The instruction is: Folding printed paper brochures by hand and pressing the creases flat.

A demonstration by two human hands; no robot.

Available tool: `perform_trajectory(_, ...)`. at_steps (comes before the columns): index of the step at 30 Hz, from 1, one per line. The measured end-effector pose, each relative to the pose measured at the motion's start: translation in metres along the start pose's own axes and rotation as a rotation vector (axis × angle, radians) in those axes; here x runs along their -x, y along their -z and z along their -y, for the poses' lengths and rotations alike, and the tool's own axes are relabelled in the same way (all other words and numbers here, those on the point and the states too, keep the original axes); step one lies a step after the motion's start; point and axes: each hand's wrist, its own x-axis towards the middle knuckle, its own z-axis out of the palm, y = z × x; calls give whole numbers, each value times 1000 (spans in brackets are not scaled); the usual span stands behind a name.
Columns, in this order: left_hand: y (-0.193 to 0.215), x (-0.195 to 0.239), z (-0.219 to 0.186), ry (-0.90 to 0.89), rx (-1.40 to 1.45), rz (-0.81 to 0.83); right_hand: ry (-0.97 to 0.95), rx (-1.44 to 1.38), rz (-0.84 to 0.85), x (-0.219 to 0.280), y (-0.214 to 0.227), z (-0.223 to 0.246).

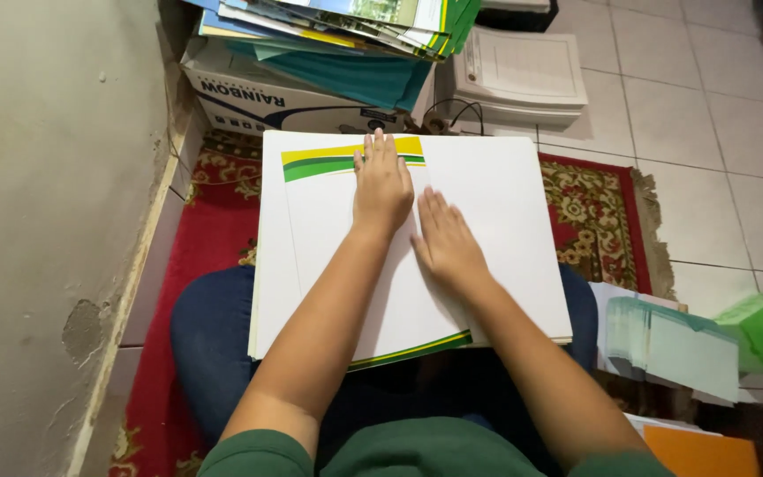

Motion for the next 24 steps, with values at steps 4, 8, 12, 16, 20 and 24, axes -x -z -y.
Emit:
perform_trajectory(4, 21, 13, -21, -147, -139, 88, -10, 35, 59, 53, 4, 11)
perform_trajectory(8, 34, 30, -47, -338, -197, 391, -43, 39, 118, 71, 16, 20)
perform_trajectory(12, 43, 20, -51, -252, -212, 554, -44, 32, 132, 72, 23, 25)
perform_trajectory(16, 25, -13, -38, -173, -188, 535, -50, 37, 140, 70, 21, 23)
perform_trajectory(20, 14, -30, -29, -124, -189, 505, -56, -8, 134, 70, 25, 24)
perform_trajectory(24, 25, -26, -31, -95, -202, 500, -44, -5, 104, 71, 26, 26)
